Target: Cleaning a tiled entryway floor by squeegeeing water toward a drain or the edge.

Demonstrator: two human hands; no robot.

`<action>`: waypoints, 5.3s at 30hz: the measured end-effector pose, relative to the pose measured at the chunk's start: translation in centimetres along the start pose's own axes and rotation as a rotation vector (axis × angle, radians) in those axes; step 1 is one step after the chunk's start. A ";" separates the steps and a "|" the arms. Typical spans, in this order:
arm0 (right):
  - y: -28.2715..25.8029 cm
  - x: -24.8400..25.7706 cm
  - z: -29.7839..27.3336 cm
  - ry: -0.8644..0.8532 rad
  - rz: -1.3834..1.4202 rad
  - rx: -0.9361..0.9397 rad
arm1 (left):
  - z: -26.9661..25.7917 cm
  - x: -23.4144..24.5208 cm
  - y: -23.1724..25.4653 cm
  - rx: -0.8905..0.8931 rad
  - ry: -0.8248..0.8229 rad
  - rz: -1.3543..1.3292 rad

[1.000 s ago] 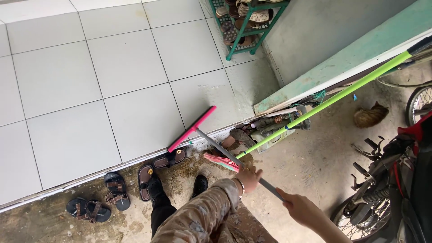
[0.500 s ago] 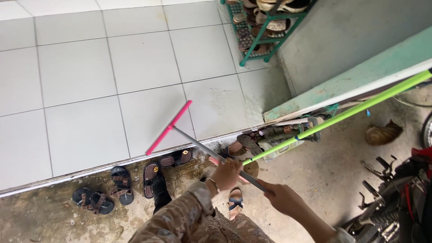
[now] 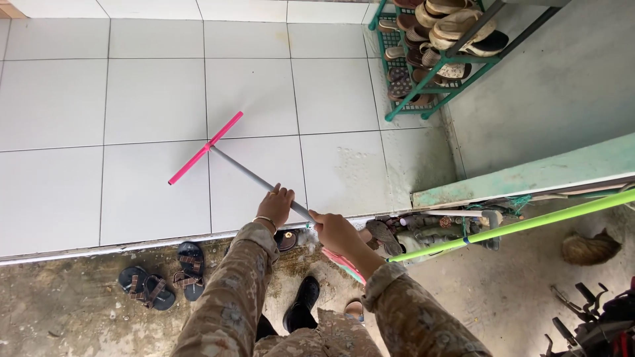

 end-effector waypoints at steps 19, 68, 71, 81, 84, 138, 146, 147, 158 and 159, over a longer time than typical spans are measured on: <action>19.5 -1.4 -18.7 -0.103 0.078 -0.387 | -5.7 -6.8 24.5 -0.224 -0.623 -0.014; 21.5 5.8 -8.5 0.465 0.415 -0.599 | 15.5 -10.3 25.7 -0.452 -0.432 0.223; 20.5 5.7 -10.1 0.288 0.564 -0.736 | 15.0 -10.5 27.3 -0.562 -0.517 0.313; 21.1 -5.7 -28.7 0.169 0.549 -0.844 | -5.5 -12.0 35.7 -0.921 -0.942 0.171; 22.8 -11.8 -35.3 0.158 0.632 -0.981 | -10.7 -11.3 38.4 -0.957 -1.030 0.005; 17.3 -4.7 -35.2 0.088 0.703 -0.999 | -11.4 -11.7 38.5 -1.141 -0.797 0.310; 18.0 -3.0 -26.2 0.179 0.580 -0.690 | -4.8 -12.4 31.5 -0.804 -0.868 0.257; 18.0 -3.8 -26.6 0.171 0.577 -0.687 | -5.6 -12.8 31.5 -0.795 -0.869 0.253; 21.9 -10.3 -42.5 0.020 0.421 -0.863 | -19.5 -10.5 40.4 -0.774 -1.128 0.092; 21.7 -9.9 -43.3 0.018 0.423 -0.869 | -20.6 -12.3 40.7 -0.778 -1.133 0.089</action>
Point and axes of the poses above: each hand's wrist, its own z-axis towards the middle knuckle, its own x-axis out of the back of the hand, y = z × x, the point moved 10 cm from there along z, towards the middle knuckle, and after that the axes turned 4 degrees about x, right-handed, at the moved point
